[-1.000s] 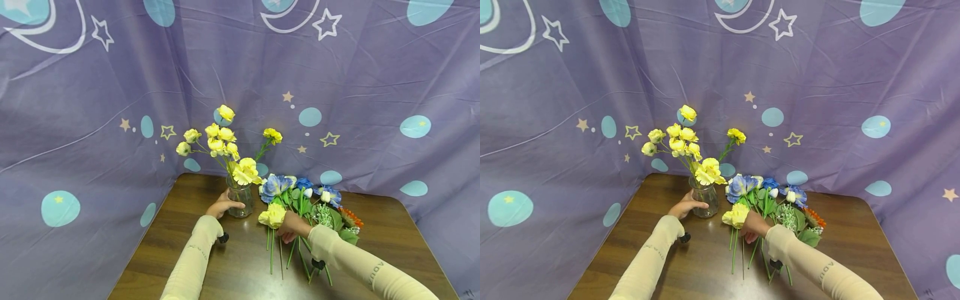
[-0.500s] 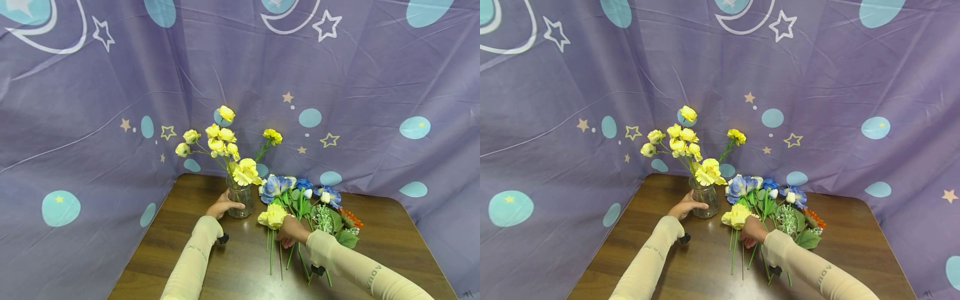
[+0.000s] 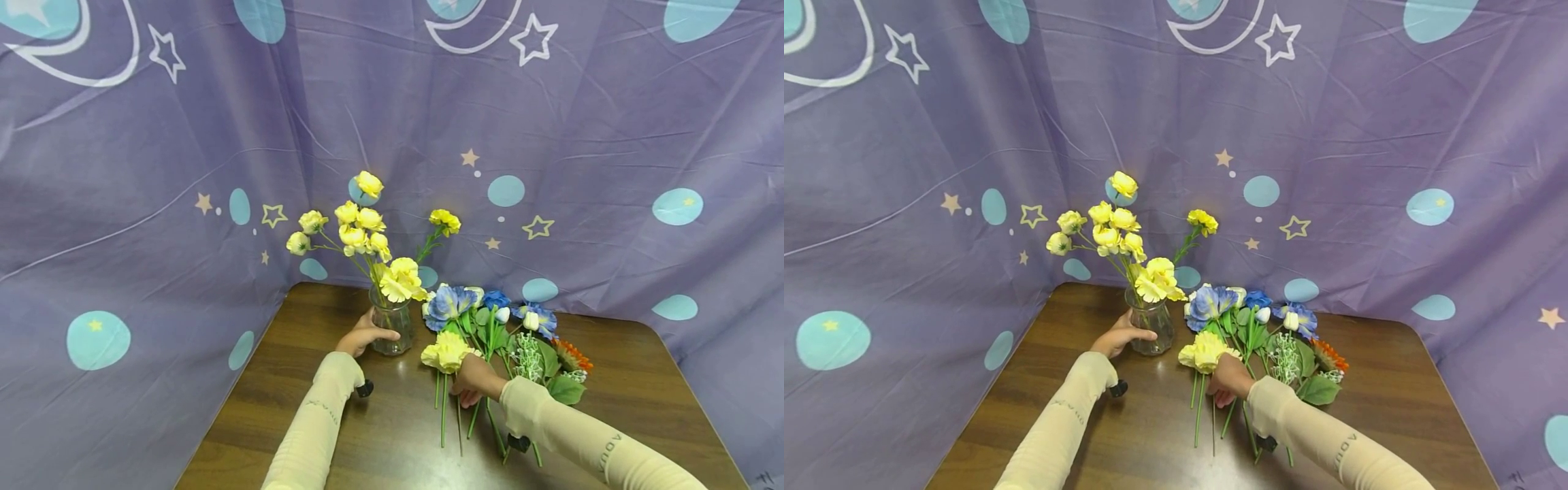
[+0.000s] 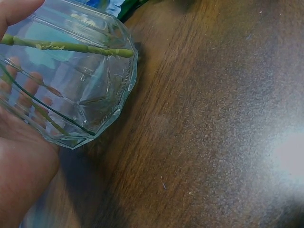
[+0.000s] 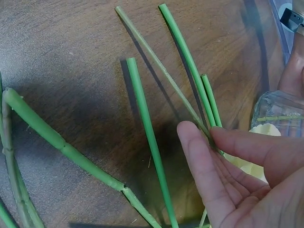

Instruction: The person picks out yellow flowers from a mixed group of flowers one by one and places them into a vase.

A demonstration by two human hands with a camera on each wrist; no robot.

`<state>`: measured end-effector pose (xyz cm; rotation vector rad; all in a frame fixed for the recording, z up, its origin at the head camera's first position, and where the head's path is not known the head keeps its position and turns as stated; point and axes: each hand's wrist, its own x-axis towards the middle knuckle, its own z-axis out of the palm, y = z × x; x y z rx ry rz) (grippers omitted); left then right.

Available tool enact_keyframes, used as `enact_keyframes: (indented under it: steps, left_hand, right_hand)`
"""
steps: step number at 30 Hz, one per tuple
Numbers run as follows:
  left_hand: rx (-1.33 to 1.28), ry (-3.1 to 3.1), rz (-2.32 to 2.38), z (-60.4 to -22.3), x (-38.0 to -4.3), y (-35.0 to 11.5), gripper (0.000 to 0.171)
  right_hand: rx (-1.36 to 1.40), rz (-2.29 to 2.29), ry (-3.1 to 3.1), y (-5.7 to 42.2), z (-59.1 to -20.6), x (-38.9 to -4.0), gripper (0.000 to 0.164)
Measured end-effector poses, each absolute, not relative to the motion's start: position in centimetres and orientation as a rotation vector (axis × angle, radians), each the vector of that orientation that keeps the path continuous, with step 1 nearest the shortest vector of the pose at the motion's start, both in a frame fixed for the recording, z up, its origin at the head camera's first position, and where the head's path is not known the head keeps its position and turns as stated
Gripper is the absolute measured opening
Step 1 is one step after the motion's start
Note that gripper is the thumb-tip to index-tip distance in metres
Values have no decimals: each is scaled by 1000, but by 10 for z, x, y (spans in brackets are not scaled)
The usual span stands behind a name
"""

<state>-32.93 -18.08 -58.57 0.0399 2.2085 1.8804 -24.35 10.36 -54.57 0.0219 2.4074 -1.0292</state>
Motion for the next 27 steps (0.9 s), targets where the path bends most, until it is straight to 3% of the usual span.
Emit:
enact_keyframes:
  steps: [23, 27]
  left_hand:
    - [71, 2206, 1872, -585, -329, -181, 109]
    - [63, 2206, 1876, -584, -329, -180, 104]
  right_hand:
    - [42, -1103, 2387, 104, -546, -239, 14]
    - [35, -1121, 2384, 105, -545, -239, 13]
